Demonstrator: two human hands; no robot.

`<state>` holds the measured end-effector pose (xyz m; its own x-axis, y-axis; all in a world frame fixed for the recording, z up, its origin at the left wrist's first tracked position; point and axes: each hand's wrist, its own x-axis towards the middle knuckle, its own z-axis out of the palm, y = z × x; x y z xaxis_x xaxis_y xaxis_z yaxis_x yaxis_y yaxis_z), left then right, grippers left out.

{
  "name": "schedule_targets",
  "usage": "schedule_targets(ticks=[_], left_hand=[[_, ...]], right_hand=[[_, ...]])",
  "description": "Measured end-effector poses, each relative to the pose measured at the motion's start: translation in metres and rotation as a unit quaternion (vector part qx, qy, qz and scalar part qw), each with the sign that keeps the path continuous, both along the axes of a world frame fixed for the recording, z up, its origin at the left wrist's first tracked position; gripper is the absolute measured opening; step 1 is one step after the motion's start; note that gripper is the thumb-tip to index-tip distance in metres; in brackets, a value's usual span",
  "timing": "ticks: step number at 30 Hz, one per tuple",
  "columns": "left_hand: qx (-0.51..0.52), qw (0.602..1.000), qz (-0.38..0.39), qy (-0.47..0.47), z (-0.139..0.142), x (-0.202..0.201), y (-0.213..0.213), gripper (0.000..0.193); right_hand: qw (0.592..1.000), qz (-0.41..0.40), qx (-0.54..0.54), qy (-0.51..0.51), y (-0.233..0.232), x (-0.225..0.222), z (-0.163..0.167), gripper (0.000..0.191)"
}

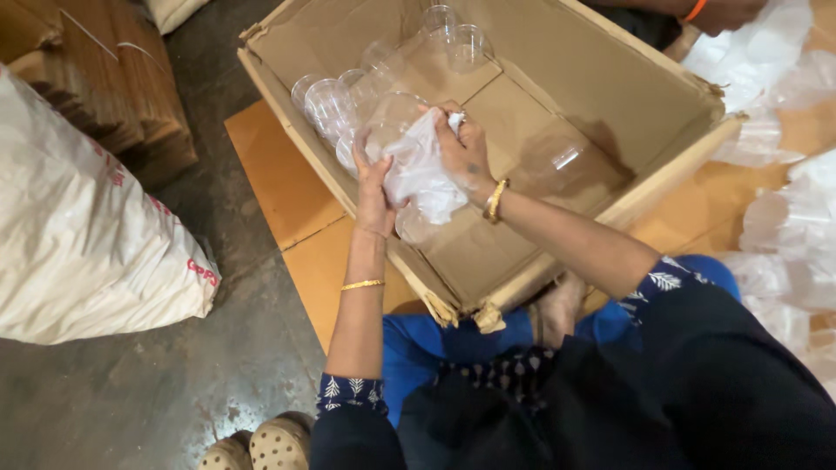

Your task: The person sits on the floor with a cardboard box on their lap and removes clear plastic cups from white poly bags, placing the cups into the box and setting used bags aside. They continue bag by bag, occasionally reaching for a new bag from the pile beside them.

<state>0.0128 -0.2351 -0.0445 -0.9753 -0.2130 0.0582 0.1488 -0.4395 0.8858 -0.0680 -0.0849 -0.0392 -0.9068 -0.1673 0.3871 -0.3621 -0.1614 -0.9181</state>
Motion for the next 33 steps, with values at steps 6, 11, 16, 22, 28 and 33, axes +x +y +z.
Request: schedule_targets(ticks=[6,11,16,22,28,33], left_hand=[[0.006,0.989,-0.068,0.131,0.029,0.041,0.006,0.078],[0.087,0.991,-0.038,0.092,0.044,0.066,0.024,0.066],[0.095,0.984,-0.129,0.078,0.053,0.084,0.04,0.071],[-0.391,0.846,-0.362,-0.002,0.086,0.107,0.051,0.072],[-0.539,0.714,-0.379,0.236,0.076,0.129,0.136,0.066],[-0.406,0.833,-0.296,0.233,0.064,0.123,0.133,0.059]], right_hand=[[0.988,0.086,-0.124,-0.013,0.033,0.049,0.024,0.024],[0.982,-0.002,0.054,0.18,0.066,0.079,0.05,0.018],[0.959,-0.012,0.122,0.254,0.096,0.091,0.068,0.011],[0.937,0.045,0.247,0.243,0.131,0.09,0.072,0.017],[0.893,0.074,0.334,0.294,0.156,0.118,0.05,0.025],[0.884,-0.01,0.367,0.288,0.259,0.13,0.058,0.031]])
